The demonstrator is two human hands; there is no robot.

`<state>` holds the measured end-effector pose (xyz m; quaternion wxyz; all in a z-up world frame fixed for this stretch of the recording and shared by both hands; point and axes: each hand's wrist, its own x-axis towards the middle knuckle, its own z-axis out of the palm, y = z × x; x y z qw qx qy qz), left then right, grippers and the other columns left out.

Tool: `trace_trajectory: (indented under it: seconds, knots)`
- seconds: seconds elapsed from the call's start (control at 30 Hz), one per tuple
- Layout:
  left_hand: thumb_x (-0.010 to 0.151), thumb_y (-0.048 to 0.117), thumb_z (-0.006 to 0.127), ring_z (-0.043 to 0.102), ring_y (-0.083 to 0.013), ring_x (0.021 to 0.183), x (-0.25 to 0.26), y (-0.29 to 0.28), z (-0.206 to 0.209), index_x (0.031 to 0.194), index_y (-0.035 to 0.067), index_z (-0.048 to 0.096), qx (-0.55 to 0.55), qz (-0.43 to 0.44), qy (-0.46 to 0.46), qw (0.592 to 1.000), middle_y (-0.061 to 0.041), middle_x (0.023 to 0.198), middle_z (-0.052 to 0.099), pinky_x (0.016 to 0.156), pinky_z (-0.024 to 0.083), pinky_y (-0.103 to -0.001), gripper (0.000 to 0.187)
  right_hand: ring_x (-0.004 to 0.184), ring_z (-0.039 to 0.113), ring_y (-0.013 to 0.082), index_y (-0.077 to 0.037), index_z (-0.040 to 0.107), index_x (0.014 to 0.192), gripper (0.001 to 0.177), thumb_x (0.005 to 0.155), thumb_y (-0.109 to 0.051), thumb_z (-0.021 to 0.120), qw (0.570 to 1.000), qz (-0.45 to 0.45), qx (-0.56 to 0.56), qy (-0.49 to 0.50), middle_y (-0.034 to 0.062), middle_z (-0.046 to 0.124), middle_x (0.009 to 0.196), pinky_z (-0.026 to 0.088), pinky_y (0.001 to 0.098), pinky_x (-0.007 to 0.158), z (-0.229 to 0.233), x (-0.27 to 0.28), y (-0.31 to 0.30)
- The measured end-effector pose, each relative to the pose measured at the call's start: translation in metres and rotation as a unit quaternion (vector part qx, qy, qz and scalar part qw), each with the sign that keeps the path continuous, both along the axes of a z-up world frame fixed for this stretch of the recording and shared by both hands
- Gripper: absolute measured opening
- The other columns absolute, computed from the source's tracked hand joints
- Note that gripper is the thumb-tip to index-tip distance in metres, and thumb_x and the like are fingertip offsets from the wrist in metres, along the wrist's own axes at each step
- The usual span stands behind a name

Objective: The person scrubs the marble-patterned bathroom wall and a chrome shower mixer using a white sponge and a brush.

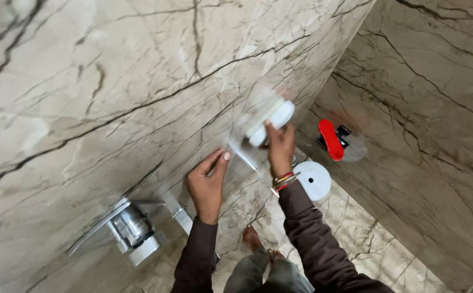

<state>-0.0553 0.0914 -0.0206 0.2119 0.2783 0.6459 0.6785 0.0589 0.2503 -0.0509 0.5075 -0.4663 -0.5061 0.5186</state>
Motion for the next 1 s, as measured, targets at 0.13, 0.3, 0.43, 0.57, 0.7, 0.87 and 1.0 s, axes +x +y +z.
trace_trajectory:
  seconds: [0.13,0.3,0.43,0.57,0.7,0.87,1.0]
  knots:
    - [0.091,0.016,0.077,0.070,-0.0176,0.112,0.001,-0.013,-0.006,0.127,0.001,0.070,0.035,-0.041,-0.004,0.999,-0.012,0.120,0.077,0.099,0.053,-0.031,0.039,0.082,0.061,0.0118,0.004,0.048,0.124,0.046,0.102,-0.028,0.075,0.978,-0.002,0.200,-0.054,0.0047,0.063,0.098,0.051,0.0283,0.065,0.077,-0.014,-0.027]
    - [0.093,0.015,0.076,0.064,-0.0212,0.126,0.017,-0.063,-0.028,0.137,0.003,0.062,0.024,0.010,-0.023,0.999,-0.013,0.135,0.069,0.105,0.050,-0.033,0.048,0.108,0.066,0.0226,0.004,0.044,0.134,0.054,0.103,-0.024,0.078,0.909,0.094,0.392,-0.110,0.0164,0.064,0.123,0.057,0.0371,0.088,0.079,-0.032,-0.098]
    - [0.091,0.014,0.076,0.063,-0.0212,0.124,0.046,-0.136,-0.055,0.134,0.003,0.064,-0.024,0.041,-0.049,0.998,-0.013,0.133,0.068,0.099,0.050,-0.034,0.047,0.088,0.065,0.0238,0.003,0.048,0.124,0.058,0.092,-0.030,0.083,0.931,0.145,0.235,-0.238,0.0158,0.067,0.103,0.054,0.0389,0.078,0.022,-0.034,-0.132]
    - [0.088,0.015,0.077,0.069,-0.0187,0.102,0.056,-0.195,-0.074,0.131,0.006,0.068,-0.008,0.106,-0.188,0.976,-0.008,0.127,0.072,0.089,0.055,-0.031,0.046,0.098,0.068,0.0219,0.003,0.044,0.134,0.061,0.095,-0.030,0.077,0.940,0.202,0.260,-0.091,0.0138,0.067,0.115,0.056,0.0348,0.083,0.033,-0.030,-0.127]
    - [0.093,0.015,0.074,0.071,-0.0125,0.104,0.046,-0.232,-0.072,0.124,0.005,0.070,0.060,0.183,-0.126,0.973,-0.006,0.120,0.074,0.092,0.056,-0.027,0.033,0.100,0.065,0.0260,0.002,0.051,0.120,0.050,0.101,-0.031,0.083,0.920,0.122,0.341,-0.148,0.0141,0.064,0.112,0.055,0.0398,0.086,0.093,-0.040,-0.126]
    - [0.096,0.015,0.077,0.067,-0.0133,0.097,0.030,-0.236,-0.070,0.115,0.001,0.069,0.142,0.211,-0.116,0.960,-0.007,0.110,0.071,0.086,0.056,-0.028,0.025,0.098,0.058,0.0394,0.003,0.053,0.119,0.051,0.092,-0.028,0.084,0.836,0.134,0.488,-0.212,0.0214,0.054,0.109,0.048,0.0472,0.082,0.075,-0.060,-0.190]
    - [0.095,0.017,0.074,0.070,-0.0125,0.100,0.015,-0.264,-0.061,0.116,0.001,0.070,0.088,0.159,-0.092,0.979,-0.007,0.111,0.073,0.088,0.057,-0.028,0.027,0.093,0.056,0.0440,0.004,0.052,0.122,0.058,0.089,-0.032,0.084,0.805,0.211,0.492,-0.254,0.0245,0.052,0.111,0.047,0.0490,0.075,0.031,-0.069,-0.237]
